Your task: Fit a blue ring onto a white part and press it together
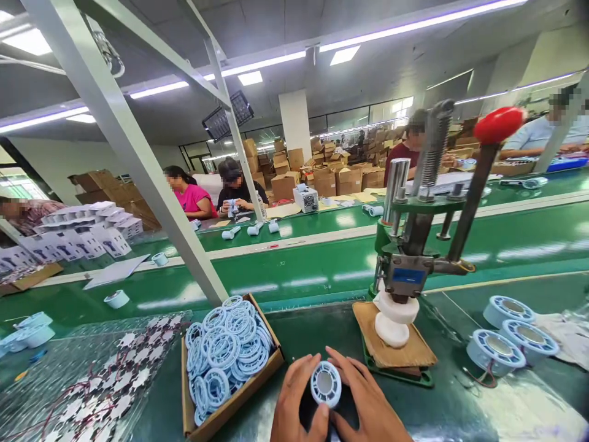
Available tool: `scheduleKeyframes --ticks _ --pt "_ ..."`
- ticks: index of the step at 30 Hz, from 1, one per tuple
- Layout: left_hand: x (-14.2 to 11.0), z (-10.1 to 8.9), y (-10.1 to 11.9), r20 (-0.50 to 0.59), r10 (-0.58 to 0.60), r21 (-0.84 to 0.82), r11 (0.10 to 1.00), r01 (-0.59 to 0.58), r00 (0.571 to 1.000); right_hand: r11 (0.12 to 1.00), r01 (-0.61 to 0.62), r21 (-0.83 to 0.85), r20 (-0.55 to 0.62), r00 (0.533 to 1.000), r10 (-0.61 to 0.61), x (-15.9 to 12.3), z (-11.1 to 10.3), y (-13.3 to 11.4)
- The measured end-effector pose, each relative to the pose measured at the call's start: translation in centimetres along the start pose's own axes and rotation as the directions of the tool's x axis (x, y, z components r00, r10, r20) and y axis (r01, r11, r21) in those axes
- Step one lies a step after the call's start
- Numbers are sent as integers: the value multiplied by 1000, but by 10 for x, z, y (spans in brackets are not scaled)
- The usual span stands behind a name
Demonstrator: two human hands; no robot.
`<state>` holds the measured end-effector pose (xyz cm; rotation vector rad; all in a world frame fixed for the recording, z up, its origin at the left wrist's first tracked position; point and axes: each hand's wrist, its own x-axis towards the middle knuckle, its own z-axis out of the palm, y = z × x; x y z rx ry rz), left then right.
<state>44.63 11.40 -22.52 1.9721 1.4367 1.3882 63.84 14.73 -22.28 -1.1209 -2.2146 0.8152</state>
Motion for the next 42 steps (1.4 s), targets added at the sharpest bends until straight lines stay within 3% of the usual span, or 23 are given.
scheduleKeyframes --ticks 3,6,11,16,23,28,33,42 --pt "1 4 -6 13 85 54 995 -85 996 999 -41 10 -37 998 41 2 9 9" --pt "3 2 -4 24 30 32 999 -31 999 994 -110 16 -41 993 111 2 14 16" --pt "2 -2 -4 103 -42 -36 998 46 994 1000 -16 7 -32 999 16 -1 10 21" --pt "-6 3 -19 73 -49 15 999 48 996 1000 21 7 34 999 -21 -4 7 24" --pt "-10 6 -22 34 -62 21 998 61 998 996 -82 -18 78 993 84 -5 0 11" --pt "-7 5 -29 73 -85 -30 996 88 994 991 -134 29 50 990 133 -4 -7 -1" --pt "-5 3 -27 72 -57 -63 996 62 996 994 -81 76 30 996 79 -6 -10 -5" --pt "-1 -15 -19 241 -170 -53 981 188 955 998 32 48 16 999 -33 -6 -11 -1"
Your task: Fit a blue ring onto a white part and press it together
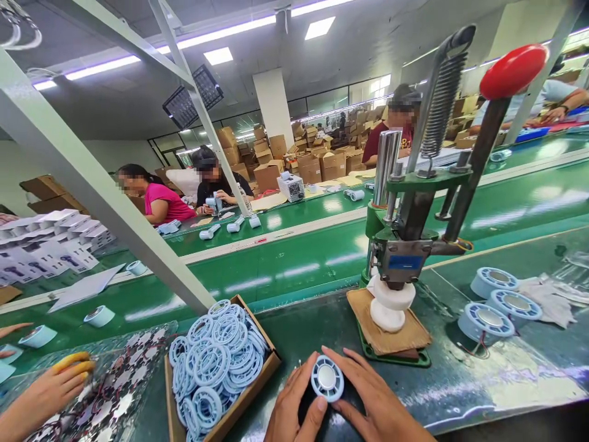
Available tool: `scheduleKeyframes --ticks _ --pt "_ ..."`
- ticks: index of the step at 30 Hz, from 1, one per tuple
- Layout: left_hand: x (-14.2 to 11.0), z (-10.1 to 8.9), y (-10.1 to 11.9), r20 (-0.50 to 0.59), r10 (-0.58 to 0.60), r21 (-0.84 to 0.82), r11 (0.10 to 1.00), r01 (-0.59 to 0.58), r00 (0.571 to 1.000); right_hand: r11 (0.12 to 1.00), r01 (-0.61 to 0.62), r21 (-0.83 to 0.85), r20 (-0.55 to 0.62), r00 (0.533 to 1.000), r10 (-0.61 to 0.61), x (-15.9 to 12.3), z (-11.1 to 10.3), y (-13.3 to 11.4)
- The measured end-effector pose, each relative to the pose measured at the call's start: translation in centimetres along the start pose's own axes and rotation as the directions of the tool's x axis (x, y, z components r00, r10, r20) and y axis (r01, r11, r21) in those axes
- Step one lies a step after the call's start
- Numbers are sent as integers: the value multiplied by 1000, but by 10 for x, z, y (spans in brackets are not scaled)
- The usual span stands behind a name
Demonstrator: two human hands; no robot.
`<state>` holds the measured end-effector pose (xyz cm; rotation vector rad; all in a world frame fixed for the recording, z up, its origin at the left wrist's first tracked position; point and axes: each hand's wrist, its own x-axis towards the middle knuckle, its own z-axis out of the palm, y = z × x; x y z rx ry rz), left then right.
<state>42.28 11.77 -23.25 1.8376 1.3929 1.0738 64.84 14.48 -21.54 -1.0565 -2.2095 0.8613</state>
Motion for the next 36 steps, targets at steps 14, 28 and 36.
scheduleKeyframes --ticks 14,28,36 --pt "0 6 11 -76 38 60 998 -34 996 945 85 -317 -100 987 -122 -7 21 11" --pt "-8 15 19 -309 99 254 967 -18 946 985 -100 -140 -92 992 87 -7 30 9" --pt "0 5 26 -207 -16 117 992 41 978 981 -26 -194 -75 997 11 -6 22 6"
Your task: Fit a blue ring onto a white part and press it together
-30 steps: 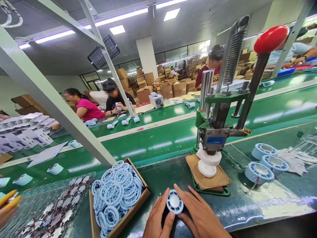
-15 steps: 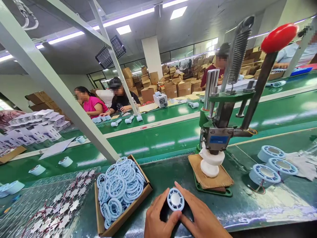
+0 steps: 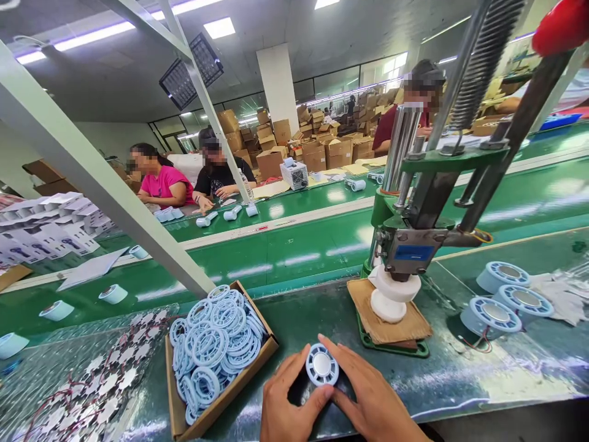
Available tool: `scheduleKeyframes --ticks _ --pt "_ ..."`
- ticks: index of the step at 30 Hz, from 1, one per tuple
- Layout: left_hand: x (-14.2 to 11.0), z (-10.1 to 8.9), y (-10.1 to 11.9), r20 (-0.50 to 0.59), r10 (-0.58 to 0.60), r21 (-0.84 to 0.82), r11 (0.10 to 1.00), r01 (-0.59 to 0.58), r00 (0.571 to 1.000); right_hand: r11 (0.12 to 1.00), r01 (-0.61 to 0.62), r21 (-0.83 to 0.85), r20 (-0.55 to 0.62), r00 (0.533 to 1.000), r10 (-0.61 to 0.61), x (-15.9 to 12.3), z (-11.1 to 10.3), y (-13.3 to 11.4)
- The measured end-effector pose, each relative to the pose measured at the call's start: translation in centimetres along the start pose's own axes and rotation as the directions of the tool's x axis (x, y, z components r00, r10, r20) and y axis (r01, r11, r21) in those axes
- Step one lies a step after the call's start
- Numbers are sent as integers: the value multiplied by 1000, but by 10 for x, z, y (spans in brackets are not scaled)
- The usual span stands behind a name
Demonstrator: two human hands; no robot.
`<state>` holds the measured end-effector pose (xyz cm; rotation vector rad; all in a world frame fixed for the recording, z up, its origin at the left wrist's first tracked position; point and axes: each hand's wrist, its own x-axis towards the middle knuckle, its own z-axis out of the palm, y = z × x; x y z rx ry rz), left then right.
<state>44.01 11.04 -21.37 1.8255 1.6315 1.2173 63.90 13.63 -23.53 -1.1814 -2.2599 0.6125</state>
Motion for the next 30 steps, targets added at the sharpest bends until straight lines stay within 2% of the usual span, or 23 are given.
scheduleKeyframes --ticks 8,15,20,30 --pt "-3 -1 2 15 -9 -6 1000 9 1000 990 111 -84 -100 988 -119 3 3 -6" --pt "0 -2 7 68 -134 -123 982 142 989 992 81 -96 -127 987 -93 1 4 -4" --pt "1 -2 7 90 -180 -191 962 194 980 995 71 -69 -129 988 -80 1 4 -4" --pt "0 -2 4 84 -66 -160 984 79 994 998 45 -46 -78 996 -49 0 0 -5"
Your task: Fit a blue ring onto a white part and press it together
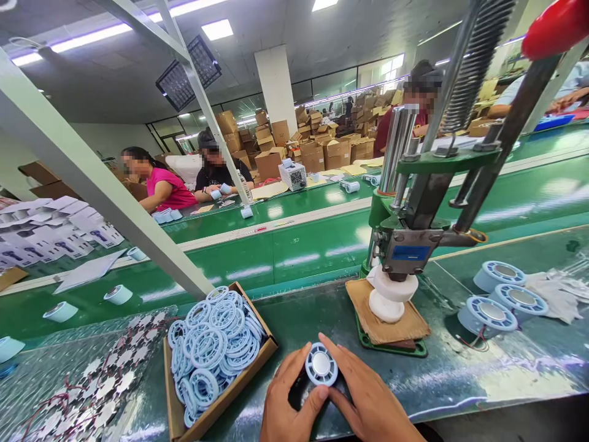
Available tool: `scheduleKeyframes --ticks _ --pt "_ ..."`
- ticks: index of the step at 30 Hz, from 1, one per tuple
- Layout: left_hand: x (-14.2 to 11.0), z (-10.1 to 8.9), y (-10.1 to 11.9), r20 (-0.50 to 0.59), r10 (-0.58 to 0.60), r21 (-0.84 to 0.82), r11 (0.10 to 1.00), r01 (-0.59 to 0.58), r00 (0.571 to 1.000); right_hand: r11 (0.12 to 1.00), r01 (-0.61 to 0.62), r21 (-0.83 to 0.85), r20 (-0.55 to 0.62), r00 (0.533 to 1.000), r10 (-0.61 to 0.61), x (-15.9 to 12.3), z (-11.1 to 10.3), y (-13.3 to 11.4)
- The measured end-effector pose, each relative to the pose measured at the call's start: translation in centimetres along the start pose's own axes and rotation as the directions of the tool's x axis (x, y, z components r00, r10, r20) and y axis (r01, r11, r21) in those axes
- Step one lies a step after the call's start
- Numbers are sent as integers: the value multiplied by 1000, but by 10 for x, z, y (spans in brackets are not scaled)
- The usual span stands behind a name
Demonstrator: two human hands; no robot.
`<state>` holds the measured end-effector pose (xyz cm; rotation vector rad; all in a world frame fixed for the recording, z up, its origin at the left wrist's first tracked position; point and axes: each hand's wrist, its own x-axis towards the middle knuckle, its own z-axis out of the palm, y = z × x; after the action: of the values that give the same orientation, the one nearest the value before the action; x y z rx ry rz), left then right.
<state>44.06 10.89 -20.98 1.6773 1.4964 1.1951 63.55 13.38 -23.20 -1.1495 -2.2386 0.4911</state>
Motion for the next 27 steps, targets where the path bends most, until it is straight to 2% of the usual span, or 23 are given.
scheduleKeyframes --ticks 9,13,18,22,27 --pt "-3 0 -4 -14 51 167 985 -48 999 995 58 -85 -39 997 -62 0 4 -3" --pt "-7 4 -10 -25 130 285 951 -118 991 995 46 -86 -44 998 -50 0 6 -1" --pt "-14 13 -9 -91 238 367 911 -190 967 1000 -1 -21 9 1000 1 -1 7 -1" --pt "-16 15 -7 -95 204 342 926 -160 974 997 -57 45 26 998 56 -1 3 -5" --pt "-17 7 -6 -92 125 252 963 -98 988 994 -42 98 -12 999 44 1 3 -4"
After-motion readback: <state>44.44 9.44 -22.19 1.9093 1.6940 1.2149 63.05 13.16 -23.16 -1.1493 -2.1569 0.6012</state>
